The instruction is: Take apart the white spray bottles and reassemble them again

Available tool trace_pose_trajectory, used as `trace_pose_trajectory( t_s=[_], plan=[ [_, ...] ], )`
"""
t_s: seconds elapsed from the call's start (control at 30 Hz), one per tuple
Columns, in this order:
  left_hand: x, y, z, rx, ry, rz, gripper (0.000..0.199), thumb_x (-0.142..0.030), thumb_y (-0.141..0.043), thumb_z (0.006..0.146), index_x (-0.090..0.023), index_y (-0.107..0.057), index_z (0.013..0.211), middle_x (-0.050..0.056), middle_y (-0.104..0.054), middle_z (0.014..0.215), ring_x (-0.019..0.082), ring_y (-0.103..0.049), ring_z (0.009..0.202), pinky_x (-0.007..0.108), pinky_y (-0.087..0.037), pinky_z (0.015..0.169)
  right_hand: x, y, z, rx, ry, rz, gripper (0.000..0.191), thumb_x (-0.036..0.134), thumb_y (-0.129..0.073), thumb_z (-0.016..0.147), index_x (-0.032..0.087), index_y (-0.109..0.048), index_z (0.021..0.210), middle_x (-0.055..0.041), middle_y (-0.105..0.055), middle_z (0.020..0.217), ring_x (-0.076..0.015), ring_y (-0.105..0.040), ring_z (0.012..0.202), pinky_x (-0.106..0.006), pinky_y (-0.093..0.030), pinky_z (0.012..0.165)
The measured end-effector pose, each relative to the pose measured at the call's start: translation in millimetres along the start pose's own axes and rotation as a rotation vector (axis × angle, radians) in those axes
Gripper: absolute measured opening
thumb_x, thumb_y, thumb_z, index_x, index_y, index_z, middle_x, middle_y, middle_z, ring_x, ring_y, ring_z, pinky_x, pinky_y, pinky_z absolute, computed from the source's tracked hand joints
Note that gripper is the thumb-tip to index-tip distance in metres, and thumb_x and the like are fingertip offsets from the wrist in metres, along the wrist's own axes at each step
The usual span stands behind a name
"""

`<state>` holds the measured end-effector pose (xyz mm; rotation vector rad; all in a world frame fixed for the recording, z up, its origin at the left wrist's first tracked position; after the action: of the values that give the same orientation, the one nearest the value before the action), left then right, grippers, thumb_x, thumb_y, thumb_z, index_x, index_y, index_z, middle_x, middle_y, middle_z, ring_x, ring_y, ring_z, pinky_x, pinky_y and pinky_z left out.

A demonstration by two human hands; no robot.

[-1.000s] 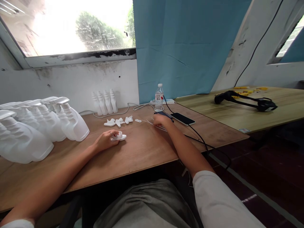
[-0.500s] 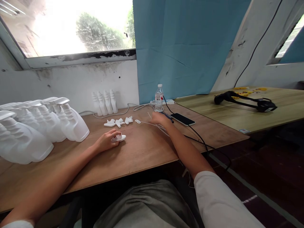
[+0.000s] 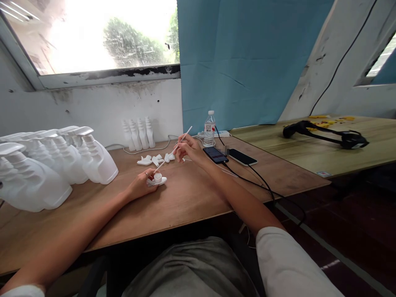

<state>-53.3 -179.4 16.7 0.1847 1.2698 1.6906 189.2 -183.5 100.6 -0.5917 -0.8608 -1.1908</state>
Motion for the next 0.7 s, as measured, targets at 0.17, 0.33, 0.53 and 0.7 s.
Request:
trace_pose_trajectory(
  t_s=[0.17, 0.33, 0.53, 0.7],
  plan=[
    [0.7, 0.6, -0.7, 0.002, 0.011, -0.019, 0.046, -0.030, -0.064, 0.073, -0.023, -0.052, 0.118, 0.002, -0.062, 0.105, 0.015, -0.059, 0.081, 0.027, -0.050, 0.076, -0.7, 4.2, -0.6, -0.034, -0.006, 0.012, 0.017, 0.030, -0.051, 0.082, 0.021, -0.039, 0.088, 0.0039, -0.064, 0.066, -0.0109, -0.056, 0.041, -0.022, -0.046, 0.038],
    [2.3, 0.3, -1.5, -0.003, -0.009, -0.001, 0.047, -0.028, -0.063, 0.074, -0.024, -0.052, 0.119, 0.002, -0.062, 0.104, 0.015, -0.059, 0.081, 0.027, -0.049, 0.077, -2.7, 7.3, -0.1, -0.023, -0.027, 0.010, 0.018, 0.030, -0.053, 0.081, 0.021, -0.039, 0.088, 0.0035, -0.065, 0.066, -0.0110, -0.056, 0.042, -0.022, -0.047, 0.038],
    [-0.8, 1.7, -1.2, 0.004, -0.017, 0.020, 0.046, -0.029, -0.062, 0.075, -0.024, -0.052, 0.119, 0.002, -0.062, 0.104, 0.015, -0.058, 0.080, 0.026, -0.049, 0.076, -3.2, 4.4, -0.5, -0.015, -0.049, 0.003, 0.018, 0.030, -0.053, 0.080, 0.021, -0.040, 0.089, 0.0031, -0.066, 0.067, -0.0121, -0.058, 0.042, -0.022, -0.046, 0.036],
    [-1.9, 2.4, -1.3, 0.014, -0.015, 0.021, 0.044, -0.029, -0.061, 0.076, -0.023, -0.051, 0.119, 0.003, -0.061, 0.103, 0.015, -0.057, 0.081, 0.027, -0.048, 0.077, 0.0, 1.9, -1.7, -0.012, -0.073, -0.030, 0.017, 0.030, -0.052, 0.079, 0.022, -0.039, 0.088, 0.0035, -0.065, 0.066, -0.0119, -0.057, 0.042, -0.022, -0.046, 0.037]
  ],
)
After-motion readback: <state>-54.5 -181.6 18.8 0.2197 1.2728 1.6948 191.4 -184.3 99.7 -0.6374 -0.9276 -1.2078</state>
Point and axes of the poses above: each hand's wrist, its own z-axis towards the middle knuckle, its own y-axis out of the back of the hand, x = y × z, the point moved 2 cm from there along z, towards the middle knuckle
